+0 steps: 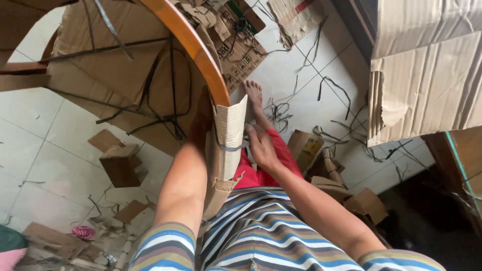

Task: Wrapping a curved wooden furniture component with protective cardboard and securing it with string.

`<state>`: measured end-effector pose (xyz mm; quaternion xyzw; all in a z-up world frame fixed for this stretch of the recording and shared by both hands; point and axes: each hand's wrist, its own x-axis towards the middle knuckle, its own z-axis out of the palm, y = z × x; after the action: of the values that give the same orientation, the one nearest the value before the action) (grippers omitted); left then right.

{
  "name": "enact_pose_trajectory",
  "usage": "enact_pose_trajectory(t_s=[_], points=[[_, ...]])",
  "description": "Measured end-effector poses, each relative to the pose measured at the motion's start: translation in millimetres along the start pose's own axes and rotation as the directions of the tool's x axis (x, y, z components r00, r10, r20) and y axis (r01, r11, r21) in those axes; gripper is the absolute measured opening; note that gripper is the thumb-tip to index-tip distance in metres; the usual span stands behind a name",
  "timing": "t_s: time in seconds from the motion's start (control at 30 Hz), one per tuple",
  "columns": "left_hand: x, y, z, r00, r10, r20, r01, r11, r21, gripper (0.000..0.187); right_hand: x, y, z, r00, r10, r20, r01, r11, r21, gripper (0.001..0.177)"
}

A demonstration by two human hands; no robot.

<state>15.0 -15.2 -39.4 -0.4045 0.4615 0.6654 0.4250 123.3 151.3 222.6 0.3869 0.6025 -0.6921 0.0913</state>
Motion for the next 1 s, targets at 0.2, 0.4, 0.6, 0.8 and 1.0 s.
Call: enact_pose_trajectory(t_s=[0.2, 0.4, 0.6, 0.8, 1.0], points=[[-34, 18, 33, 0.995, -0.034, -0.095, 0.044, 0.994, 0.105, 0.058, 36, 67, 18, 0.951, 0.298, -0.086, -0.309, 0.93, -0.199, 0.05], [-40, 25, 49, 0.979, -0.048, -0.198, 0.097, 0.965, 0.245, 0.061, 71, 135, 24, 0.964, 0.169, -0.203, -0.227, 0.923, -0.31, 0.044], [-50, 26, 58, 0.953, -0.045, -0.299, 0.158, 0.918, 0.365, 0.065, 78, 75, 30, 0.995, 0.027, -0.094, -0.023, 0.999, 0.044, 0.04], [-113, 50, 23, 0.913, -0.021, -0.408, 0.221, 0.865, 0.451, 0.069, 82, 143, 50, 0.96, 0.27, -0.079, -0.27, 0.963, 0.011, 0.049], [-124, 46, 26, 0.878, 0.018, -0.479, 0.263, 0.818, 0.512, 0.074, 69, 45, 8, 0.928, 0.371, -0.035, -0.325, 0.852, 0.41, 0.062]])
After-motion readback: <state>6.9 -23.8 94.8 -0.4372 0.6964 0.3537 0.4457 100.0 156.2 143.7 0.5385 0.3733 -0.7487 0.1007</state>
